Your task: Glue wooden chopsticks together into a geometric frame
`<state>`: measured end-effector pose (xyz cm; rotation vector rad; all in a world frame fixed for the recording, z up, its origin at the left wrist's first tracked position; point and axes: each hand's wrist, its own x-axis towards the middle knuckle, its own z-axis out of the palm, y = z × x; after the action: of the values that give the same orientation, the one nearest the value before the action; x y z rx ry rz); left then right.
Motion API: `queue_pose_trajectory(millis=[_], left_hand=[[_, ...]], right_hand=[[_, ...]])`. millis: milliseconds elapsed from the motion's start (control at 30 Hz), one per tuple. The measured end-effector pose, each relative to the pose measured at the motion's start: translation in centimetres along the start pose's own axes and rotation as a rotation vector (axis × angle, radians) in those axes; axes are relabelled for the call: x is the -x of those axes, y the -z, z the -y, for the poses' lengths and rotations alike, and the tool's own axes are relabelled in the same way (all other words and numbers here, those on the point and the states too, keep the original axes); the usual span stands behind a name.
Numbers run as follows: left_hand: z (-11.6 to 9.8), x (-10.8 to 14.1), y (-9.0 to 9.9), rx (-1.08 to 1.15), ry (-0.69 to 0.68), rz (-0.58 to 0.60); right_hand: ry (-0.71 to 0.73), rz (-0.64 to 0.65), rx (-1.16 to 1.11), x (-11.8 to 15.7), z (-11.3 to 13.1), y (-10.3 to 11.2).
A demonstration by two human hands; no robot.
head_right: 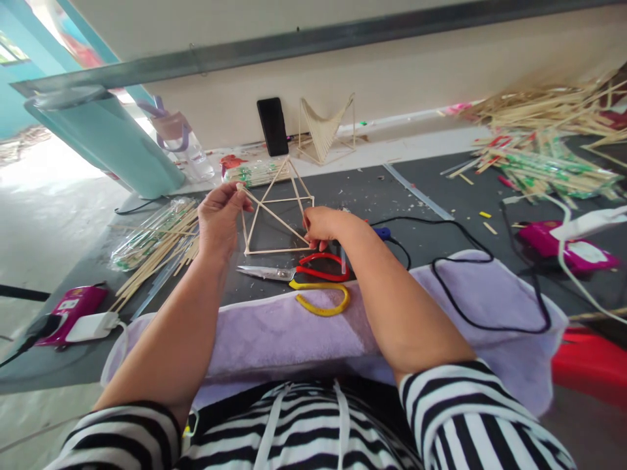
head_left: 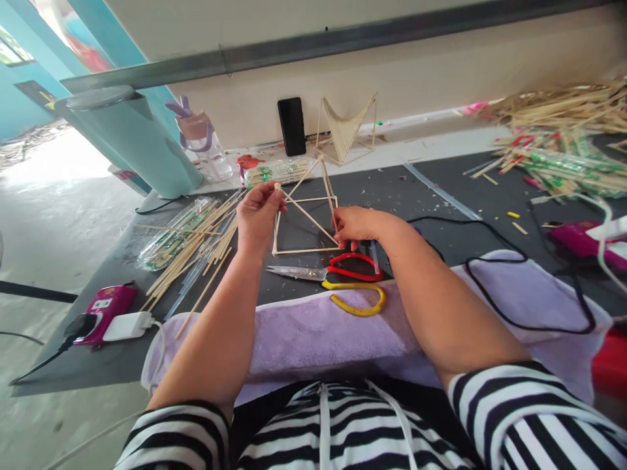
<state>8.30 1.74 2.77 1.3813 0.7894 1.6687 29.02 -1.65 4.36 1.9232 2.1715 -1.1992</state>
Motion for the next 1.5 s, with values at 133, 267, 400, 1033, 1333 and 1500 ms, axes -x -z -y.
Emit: queue_pose_trajectory(millis=[133, 267, 400, 1033, 1333, 1500], left_hand=[[0.1, -0.1, 0.1, -0.009, 0.01, -0.004], [0.1, -0.1, 0.1, 0.016, 0.013, 0.0], [0.2, -0.2, 0.0, 0.02, 0.031, -0.004], [-1.0, -1.3, 1.3, -0.025, 0.098, 0.128], [-0.1, -1.1, 1.2, 0.017, 0.054, 0.134], [0.4, -1.2, 1.2, 0.019, 0.05, 0.112]], right_hand=[[-0.036, -0.024, 0.025, 0.1, 0.3, -0.2], [-0.031, -0.022, 0.034, 0.5, 0.6, -0.1], [-0.011, 0.005, 0.039, 0.6, 0.4, 0.1], [0.059, 0.032, 0.027, -0.1, -0.6, 0.3], [0.059, 0.027, 0.035, 0.2, -0.4, 0.4], [0.046, 0.017, 0.024, 0.1, -0.4, 0.2]])
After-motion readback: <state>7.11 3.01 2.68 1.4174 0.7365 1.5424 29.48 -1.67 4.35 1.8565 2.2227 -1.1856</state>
